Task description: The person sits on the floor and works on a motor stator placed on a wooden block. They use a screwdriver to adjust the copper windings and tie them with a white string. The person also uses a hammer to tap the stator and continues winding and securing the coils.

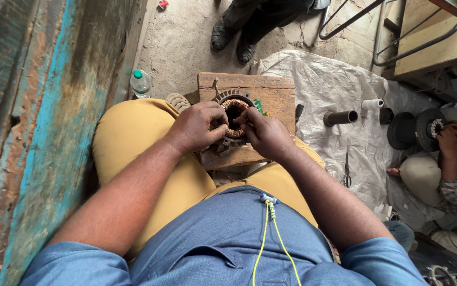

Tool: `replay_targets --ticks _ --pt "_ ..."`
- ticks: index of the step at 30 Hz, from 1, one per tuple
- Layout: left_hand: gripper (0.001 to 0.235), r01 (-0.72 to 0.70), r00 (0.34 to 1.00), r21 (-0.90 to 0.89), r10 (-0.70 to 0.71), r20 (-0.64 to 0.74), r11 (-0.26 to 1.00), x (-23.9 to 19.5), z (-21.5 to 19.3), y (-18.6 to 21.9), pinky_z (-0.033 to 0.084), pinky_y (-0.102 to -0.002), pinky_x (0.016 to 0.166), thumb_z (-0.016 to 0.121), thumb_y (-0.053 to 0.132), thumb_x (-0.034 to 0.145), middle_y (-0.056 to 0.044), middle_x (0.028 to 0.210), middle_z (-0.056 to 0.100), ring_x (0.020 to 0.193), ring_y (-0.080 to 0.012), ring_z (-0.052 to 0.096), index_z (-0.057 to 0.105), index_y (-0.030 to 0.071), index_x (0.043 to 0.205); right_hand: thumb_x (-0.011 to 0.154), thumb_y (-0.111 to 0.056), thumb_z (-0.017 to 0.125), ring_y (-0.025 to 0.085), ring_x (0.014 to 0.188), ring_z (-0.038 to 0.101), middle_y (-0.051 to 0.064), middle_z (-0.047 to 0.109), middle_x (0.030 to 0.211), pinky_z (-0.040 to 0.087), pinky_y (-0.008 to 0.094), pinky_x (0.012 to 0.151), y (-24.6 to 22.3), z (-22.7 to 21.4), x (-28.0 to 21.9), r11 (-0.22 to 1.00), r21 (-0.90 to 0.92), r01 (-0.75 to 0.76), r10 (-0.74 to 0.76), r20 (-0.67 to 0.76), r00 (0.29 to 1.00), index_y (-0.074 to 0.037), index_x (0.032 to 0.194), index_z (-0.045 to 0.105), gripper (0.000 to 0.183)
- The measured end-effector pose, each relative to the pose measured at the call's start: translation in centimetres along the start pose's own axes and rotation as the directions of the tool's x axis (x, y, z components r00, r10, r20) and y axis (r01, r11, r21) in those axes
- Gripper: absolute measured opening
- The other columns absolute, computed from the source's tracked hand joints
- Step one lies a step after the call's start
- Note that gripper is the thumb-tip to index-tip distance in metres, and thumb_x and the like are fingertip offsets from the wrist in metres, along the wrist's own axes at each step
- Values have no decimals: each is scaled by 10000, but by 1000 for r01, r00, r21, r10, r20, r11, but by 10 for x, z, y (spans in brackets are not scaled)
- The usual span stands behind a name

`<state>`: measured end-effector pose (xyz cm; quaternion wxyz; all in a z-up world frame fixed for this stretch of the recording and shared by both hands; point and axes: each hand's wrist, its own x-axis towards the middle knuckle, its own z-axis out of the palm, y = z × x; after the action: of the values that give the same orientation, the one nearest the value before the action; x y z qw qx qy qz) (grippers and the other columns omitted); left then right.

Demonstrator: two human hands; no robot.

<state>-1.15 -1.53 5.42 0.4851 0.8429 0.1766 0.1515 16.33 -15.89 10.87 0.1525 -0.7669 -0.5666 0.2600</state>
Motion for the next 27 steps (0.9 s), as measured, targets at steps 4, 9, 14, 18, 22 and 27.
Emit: replay_targets --ticks 4,9,14,18,22,27 --pt "162 -9 1000 -14 9 2 1000 0 -1 0 576 -386 820 754 218 819 -73 944 692 913 -261 701 715 93 915 1016 -164 584 228 811 783 66 784 963 602 379 701 -2 1 2 979 124 -164 164 11 986 -123 1112 581 105" --pt "162 4 1000 2 -4 11 1000 0 -2 2 576 -389 834 754 216 826 -76 951 694 931 -265 701 721 91 924 990 -126 609 234 882 782 78 793 988 598 366 730 3 -1 3 987 158 -34 29 37 999 -102 1106 600 119" --pt "188 6 1000 -17 -5 9 1000 0 -3 4 580 -387 845 768 230 824 -64 1011 696 963 -253 704 720 102 952 994 -84 635 225 961 787 84 774 1068 621 356 812 11 6 4 969 247 0 20 -80 997 -64 1067 616 78" --pt "220 -130 980 144 149 -133 981 -2 0 7 559 -419 886 797 254 835 -75 1093 690 1026 -270 684 719 108 979 970 -70 694 234 1055 753 83 755 1125 607 357 847 13 5 -2 976 152 158 -124 -209 970 -51 1016 634 78" --pt "234 -228 958 290 267 -102 929 3 12 15 516 -442 844 797 258 828 -57 1041 721 989 -256 676 758 127 1018 931 -93 763 257 998 729 75 729 1070 576 370 840 8 0 -18 969 -38 243 -242 -306 921 -70 976 710 73" --pt "89 -253 967 373 240 80 893 17 29 22 515 -450 863 767 205 869 -21 876 755 886 -231 703 776 168 949 917 -106 782 262 980 717 61 717 1050 568 367 825 0 -4 -32 954 -118 275 -299 -348 888 -90 979 732 81"
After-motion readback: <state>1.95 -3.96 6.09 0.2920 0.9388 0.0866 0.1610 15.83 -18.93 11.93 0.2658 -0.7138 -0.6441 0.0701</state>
